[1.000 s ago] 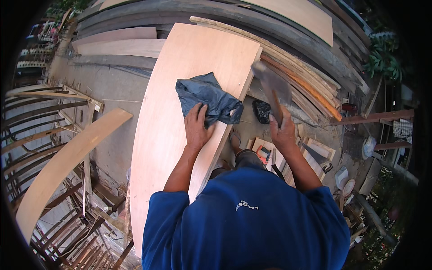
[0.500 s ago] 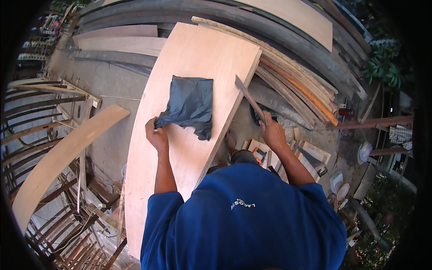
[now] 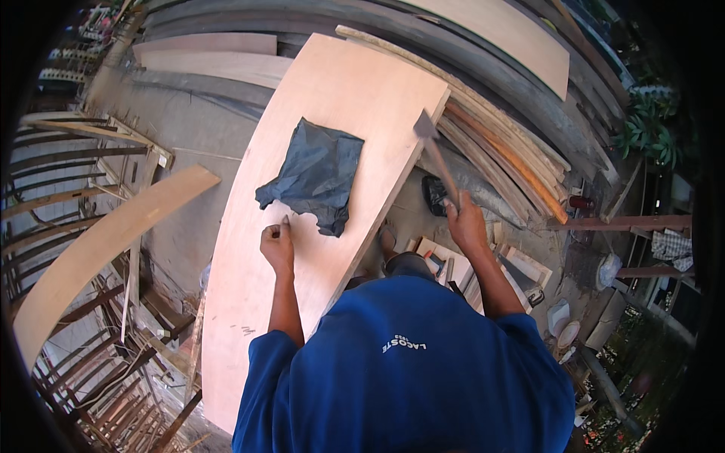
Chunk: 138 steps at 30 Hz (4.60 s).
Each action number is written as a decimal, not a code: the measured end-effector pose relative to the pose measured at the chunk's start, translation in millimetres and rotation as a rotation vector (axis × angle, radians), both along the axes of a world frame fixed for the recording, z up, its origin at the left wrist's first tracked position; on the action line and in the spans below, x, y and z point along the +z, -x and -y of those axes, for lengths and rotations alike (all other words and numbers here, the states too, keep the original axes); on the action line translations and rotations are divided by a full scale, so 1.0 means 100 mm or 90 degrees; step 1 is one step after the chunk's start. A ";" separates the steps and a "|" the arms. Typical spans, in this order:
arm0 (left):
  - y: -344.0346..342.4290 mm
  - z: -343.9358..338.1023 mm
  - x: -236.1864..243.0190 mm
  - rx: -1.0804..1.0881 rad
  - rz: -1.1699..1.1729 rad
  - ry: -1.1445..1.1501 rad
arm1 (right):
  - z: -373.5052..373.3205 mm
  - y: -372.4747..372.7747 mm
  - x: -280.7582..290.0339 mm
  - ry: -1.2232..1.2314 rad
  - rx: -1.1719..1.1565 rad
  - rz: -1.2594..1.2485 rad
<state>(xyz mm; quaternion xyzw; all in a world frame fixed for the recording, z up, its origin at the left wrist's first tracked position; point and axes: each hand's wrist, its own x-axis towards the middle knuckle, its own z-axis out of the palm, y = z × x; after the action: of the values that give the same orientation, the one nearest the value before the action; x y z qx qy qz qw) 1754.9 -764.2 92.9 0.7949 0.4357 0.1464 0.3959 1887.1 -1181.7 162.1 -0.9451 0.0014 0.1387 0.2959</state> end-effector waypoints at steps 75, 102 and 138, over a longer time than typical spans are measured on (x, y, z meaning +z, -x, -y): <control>1.11 0.23 0.32 -0.404 0.134 0.276 | -0.85 2.02 -0.57 0.032 0.000 -0.014; -0.41 1.30 -0.39 -0.504 0.325 -0.096 | -0.68 1.85 0.25 0.056 0.092 -0.032; 4.12 -1.01 -0.45 -0.123 -0.087 -0.408 | -0.96 2.11 -0.06 0.046 -0.029 0.104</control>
<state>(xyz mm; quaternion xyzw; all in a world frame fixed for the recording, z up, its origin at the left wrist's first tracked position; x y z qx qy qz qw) 1343.0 -663.0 47.8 0.9245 0.3157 0.1843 0.1080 1676.3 -1085.8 156.3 -0.9631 0.0038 0.0543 0.2637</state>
